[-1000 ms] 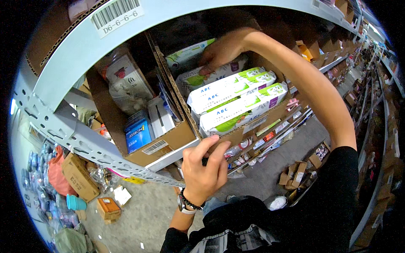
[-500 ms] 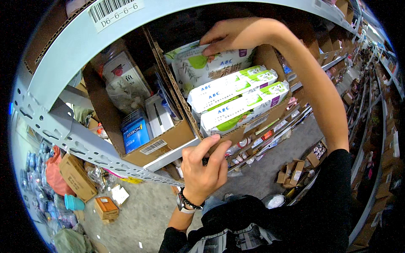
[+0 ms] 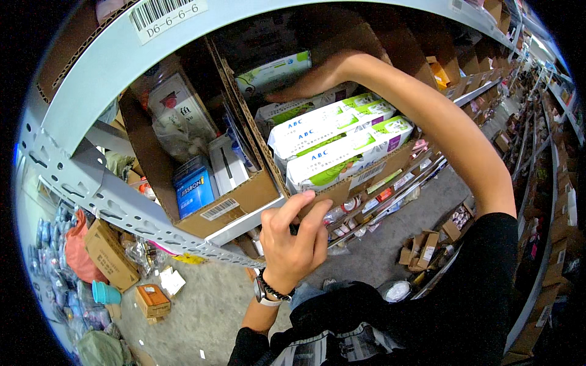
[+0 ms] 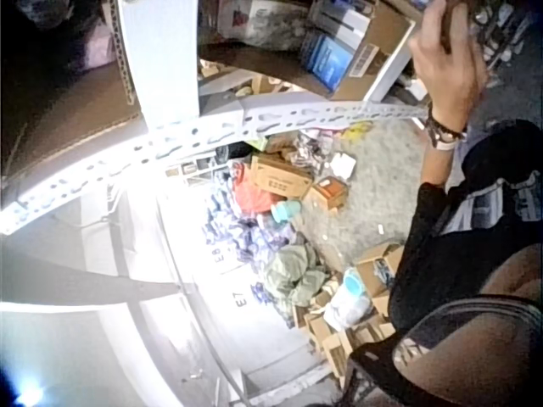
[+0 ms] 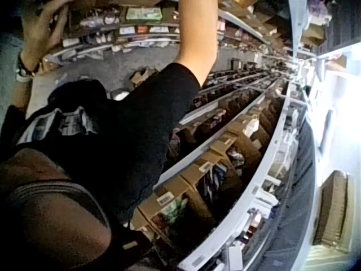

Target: The person opens a cardboard box on a warehouse shelf and rearranges multiple packaged items inside. They handle white and green packages, pink-wrapped items, black packages, and yellow boxes, stacking them neatly within the box. The person also picks up and examines a pink pouch before placing it back.

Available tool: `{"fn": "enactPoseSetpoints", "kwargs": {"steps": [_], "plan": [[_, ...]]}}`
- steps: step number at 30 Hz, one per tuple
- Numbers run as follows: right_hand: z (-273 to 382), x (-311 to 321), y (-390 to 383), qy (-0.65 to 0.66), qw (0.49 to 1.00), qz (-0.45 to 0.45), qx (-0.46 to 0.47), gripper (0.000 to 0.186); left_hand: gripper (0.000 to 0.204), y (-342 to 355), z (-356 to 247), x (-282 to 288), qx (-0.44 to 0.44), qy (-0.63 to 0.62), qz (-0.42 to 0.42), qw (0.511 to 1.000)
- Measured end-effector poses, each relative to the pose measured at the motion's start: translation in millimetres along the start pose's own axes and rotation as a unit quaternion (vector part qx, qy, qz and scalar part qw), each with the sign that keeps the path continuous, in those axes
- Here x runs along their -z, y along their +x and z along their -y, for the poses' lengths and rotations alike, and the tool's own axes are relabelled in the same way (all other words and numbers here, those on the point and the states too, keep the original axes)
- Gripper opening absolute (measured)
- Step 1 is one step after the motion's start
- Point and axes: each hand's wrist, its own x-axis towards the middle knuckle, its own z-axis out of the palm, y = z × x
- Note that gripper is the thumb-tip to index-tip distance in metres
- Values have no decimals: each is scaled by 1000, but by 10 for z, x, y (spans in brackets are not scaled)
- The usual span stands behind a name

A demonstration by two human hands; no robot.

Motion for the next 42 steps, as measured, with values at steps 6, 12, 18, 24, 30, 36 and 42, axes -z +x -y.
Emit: {"fn": "enactPoseSetpoints", "kwargs": {"steps": [6, 12, 18, 24, 30, 36, 42], "plan": [[29, 95, 12, 84, 994, 60, -36, 75, 43, -17, 0, -11, -6, -9, 6, 1000], [29, -11, -33, -22, 998, -34, 39, 75, 42, -1, -7, -55, -10, -4, -3, 1000], [69, 305, -290, 20, 982, 184, -32, 93, 41, -20, 23, -51, -20, 5, -4, 1000], [-35, 330, -286, 3, 973, 228, 15, 97, 42, -16, 37, -65, -23, 8, -15, 1000], [95, 294, -274, -103, 980, 158, 56, 86, 41, -10, 33, -47, -18, 0, 3, 1000], [145, 397, -392, -34, 989, 144, 19, 86, 41, -22, 44, -47, -19, 3, 5, 1000], [92, 257, -494, -34, 978, 206, 32, 83, 40, -17, 42, -72, -18, -5, -1, 1000]]}}
